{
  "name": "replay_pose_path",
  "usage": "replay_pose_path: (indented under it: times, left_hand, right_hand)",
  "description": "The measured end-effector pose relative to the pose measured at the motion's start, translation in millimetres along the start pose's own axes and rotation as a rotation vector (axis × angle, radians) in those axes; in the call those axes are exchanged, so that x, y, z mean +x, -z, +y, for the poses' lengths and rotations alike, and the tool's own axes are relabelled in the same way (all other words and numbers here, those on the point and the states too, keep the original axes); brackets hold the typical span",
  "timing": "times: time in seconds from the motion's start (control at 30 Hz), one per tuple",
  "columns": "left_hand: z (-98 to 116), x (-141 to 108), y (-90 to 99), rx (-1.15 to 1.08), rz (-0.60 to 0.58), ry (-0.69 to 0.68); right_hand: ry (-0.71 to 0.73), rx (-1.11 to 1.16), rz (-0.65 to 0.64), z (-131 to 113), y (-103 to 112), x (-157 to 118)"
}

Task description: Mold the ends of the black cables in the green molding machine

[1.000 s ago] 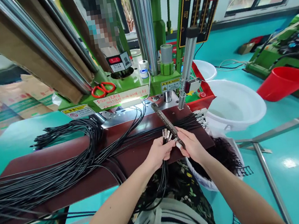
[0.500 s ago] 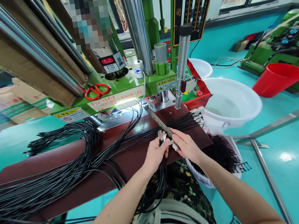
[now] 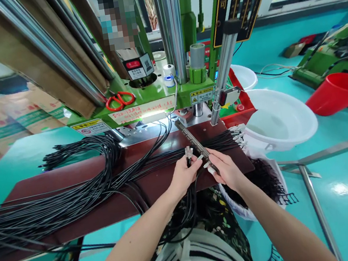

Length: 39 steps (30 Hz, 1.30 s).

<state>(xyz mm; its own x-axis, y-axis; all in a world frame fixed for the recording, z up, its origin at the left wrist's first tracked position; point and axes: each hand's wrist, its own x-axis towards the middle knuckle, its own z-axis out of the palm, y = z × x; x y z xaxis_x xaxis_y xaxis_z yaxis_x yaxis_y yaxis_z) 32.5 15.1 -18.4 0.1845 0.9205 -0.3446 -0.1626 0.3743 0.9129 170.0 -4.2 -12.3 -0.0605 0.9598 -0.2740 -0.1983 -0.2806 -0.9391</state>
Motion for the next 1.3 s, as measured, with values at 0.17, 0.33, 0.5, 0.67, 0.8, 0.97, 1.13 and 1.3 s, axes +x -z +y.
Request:
replay_pose_path:
  times: [0.17, 0.33, 0.5, 0.67, 0.8, 0.97, 1.13, 1.3]
  left_hand:
    - [0.4, 2.3, 2.4, 0.074, -0.041, -0.078]
    - [-0.2, 3.1, 3.7, 0.057, -0.026, -0.068]
    - [-5.3, 4.9, 8.4, 0.114, -0.069, -0.137]
    - [-4.6, 4.7, 9.4, 0.085, -0.077, -0.197]
    - [3.1, 3.2, 10.9, -0.173, 0.041, -0.176]
    - [8.0, 0.4, 13.5, -0.156, -0.059, -0.069]
    - [10.1, 1.3, 13.2, 0.023, -0.124, -0.036]
    - [16.2, 1.9, 13.7, 0.002, -0.136, 0.043]
  right_hand:
    - [0.001, 0.008, -0.013, 1.2, 2.0, 1.2]
    - [-0.013, -0.052, -0.003, -1.0, 1.3, 0.2]
    - [0.016, -0.298, 0.026, -6.5, -5.3, -6.7]
    - [0.015, -0.194, 0.064, -2.4, -6.6, -5.5]
    - [0.014, -0.046, 0.103, 2.4, -1.0, -1.1]
    - [0.0, -0.032, 0.051, 1.8, 2.1, 0.3]
    - [-0.014, -0.074, 0.031, 0.9, 1.8, 0.1]
    - [-0.041, -0.144, 0.035, -0.6, 2.5, -1.8]
